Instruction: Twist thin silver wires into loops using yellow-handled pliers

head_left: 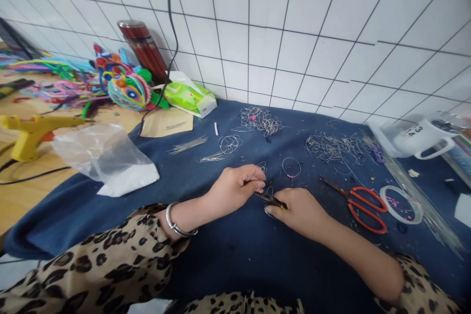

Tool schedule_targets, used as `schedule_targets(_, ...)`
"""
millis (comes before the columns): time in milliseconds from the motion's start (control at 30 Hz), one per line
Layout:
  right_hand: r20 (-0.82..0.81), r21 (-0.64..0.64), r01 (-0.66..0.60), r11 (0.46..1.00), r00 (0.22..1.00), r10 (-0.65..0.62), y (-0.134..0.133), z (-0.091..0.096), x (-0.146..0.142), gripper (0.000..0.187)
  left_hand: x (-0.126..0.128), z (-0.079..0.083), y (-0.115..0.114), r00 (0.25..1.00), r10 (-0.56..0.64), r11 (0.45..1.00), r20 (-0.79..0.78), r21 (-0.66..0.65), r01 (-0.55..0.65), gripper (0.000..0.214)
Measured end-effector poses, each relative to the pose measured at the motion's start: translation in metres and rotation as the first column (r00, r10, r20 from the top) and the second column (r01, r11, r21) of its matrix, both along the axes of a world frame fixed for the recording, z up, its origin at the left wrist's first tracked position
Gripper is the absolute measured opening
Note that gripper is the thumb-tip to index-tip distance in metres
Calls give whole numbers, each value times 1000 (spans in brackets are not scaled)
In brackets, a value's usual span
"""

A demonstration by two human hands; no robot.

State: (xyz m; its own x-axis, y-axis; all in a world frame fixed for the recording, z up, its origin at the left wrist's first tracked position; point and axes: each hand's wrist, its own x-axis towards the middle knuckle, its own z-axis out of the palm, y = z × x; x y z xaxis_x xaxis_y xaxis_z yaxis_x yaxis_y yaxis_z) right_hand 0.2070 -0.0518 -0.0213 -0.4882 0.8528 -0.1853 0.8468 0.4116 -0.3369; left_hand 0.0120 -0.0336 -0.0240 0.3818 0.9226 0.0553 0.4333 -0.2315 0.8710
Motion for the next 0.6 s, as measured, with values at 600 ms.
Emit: schedule_targets(600, 124, 39, -25, 999, 992, 20, 3, 2, 2, 32, 5, 0, -3, 998, -9, 995, -62, 101, 16, 13)
